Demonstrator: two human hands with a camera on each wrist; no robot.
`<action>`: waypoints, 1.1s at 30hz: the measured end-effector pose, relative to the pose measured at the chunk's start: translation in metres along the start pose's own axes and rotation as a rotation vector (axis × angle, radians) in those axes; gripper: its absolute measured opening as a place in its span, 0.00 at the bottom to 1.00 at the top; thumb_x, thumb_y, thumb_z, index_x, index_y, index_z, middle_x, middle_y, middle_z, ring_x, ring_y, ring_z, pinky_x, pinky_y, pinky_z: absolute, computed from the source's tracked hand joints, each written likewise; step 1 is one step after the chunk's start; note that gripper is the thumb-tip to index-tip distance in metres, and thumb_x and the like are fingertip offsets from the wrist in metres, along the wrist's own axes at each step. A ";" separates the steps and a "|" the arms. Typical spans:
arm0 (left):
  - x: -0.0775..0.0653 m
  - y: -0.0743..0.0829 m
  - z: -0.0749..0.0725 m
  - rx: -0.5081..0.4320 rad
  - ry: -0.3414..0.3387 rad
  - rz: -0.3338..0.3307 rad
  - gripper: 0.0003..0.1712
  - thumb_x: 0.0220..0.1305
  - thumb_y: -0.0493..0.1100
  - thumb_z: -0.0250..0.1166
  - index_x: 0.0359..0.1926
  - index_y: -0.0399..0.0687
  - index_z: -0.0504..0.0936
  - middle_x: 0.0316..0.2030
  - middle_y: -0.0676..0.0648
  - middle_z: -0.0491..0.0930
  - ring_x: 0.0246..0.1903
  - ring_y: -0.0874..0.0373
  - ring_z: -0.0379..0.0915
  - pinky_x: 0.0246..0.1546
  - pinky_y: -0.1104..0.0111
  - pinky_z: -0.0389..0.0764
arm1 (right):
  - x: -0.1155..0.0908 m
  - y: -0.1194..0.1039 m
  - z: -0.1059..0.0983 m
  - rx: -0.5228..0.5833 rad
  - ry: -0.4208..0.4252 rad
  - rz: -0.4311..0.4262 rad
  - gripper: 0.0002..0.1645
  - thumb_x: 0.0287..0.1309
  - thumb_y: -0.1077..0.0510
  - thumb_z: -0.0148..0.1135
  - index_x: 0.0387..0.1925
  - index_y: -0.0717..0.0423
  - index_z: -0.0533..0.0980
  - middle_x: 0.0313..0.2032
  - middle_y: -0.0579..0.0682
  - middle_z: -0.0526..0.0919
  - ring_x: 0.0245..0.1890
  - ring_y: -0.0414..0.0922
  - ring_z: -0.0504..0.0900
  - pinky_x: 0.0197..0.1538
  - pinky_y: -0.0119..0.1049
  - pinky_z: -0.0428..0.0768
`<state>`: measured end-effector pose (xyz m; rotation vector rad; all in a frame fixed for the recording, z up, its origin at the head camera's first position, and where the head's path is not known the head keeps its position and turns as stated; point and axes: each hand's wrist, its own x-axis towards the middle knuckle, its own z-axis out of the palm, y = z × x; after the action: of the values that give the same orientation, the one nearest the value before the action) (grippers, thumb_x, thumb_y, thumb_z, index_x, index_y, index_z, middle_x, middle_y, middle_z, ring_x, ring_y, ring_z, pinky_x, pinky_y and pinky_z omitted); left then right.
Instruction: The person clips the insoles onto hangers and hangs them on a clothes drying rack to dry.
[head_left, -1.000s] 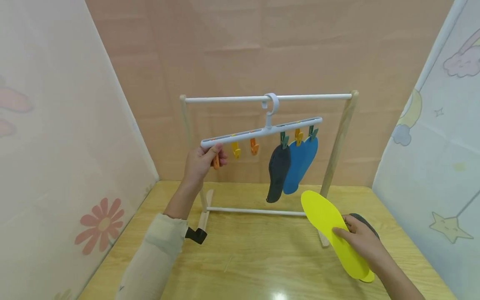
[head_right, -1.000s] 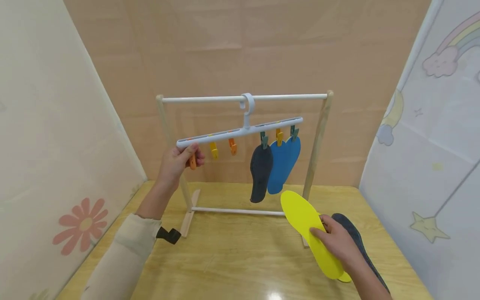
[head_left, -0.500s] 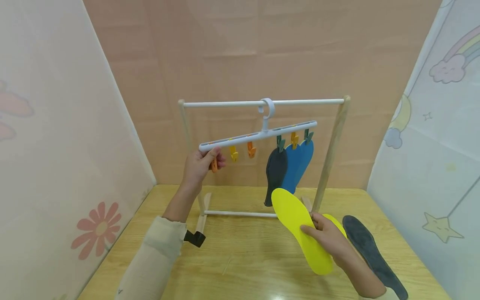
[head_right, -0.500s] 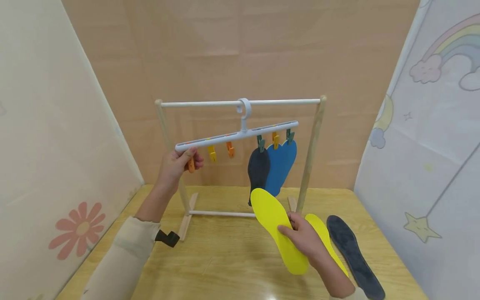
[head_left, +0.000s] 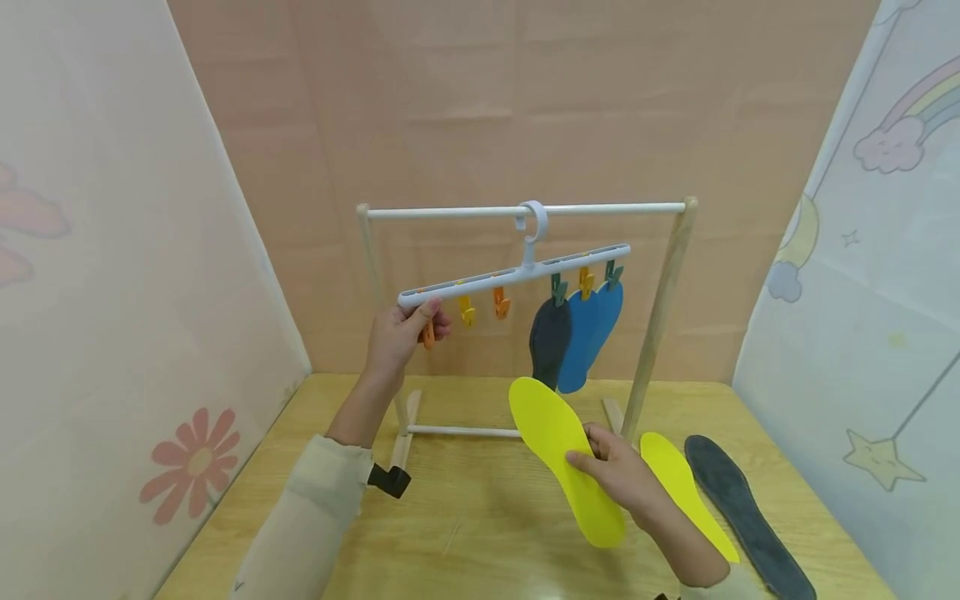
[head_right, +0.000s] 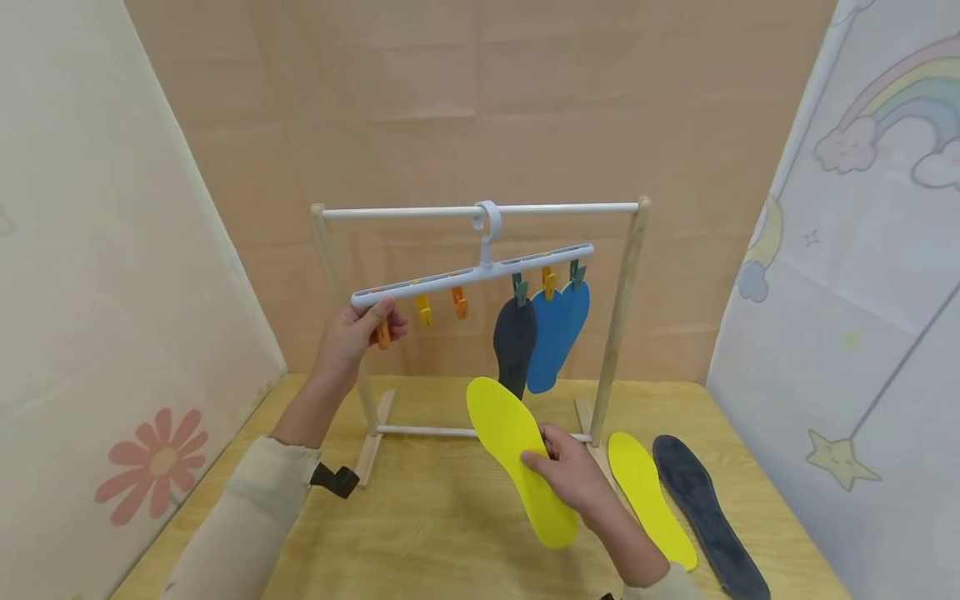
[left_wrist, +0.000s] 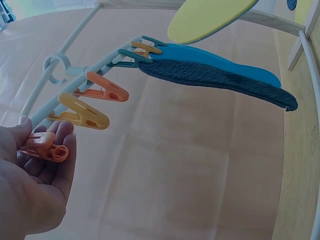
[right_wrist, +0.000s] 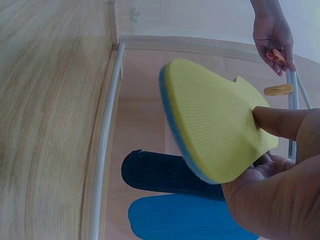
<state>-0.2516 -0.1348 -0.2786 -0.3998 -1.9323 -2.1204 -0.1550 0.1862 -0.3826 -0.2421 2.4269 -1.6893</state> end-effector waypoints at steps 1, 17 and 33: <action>0.000 0.000 0.000 -0.003 -0.002 -0.002 0.17 0.71 0.51 0.65 0.41 0.39 0.82 0.29 0.48 0.85 0.28 0.59 0.85 0.39 0.66 0.86 | 0.000 -0.001 0.000 -0.003 0.003 -0.002 0.21 0.68 0.55 0.64 0.55 0.63 0.72 0.38 0.55 0.84 0.36 0.50 0.84 0.39 0.42 0.82; 0.001 -0.001 0.002 -0.041 -0.010 -0.031 0.15 0.70 0.49 0.65 0.43 0.39 0.82 0.30 0.49 0.86 0.31 0.59 0.86 0.42 0.66 0.86 | 0.011 -0.022 0.020 0.013 -0.061 -0.069 0.24 0.69 0.55 0.63 0.60 0.62 0.71 0.43 0.55 0.85 0.39 0.48 0.85 0.42 0.43 0.84; 0.003 0.000 0.002 -0.018 -0.004 -0.022 0.15 0.70 0.50 0.65 0.43 0.42 0.83 0.31 0.50 0.86 0.32 0.58 0.86 0.42 0.67 0.86 | 0.040 -0.039 0.042 -0.015 -0.039 -0.082 0.16 0.68 0.57 0.64 0.53 0.59 0.74 0.40 0.53 0.85 0.37 0.47 0.84 0.41 0.42 0.83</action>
<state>-0.2543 -0.1331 -0.2769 -0.3882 -1.9303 -2.1540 -0.1826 0.1257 -0.3624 -0.3787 2.4337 -1.6831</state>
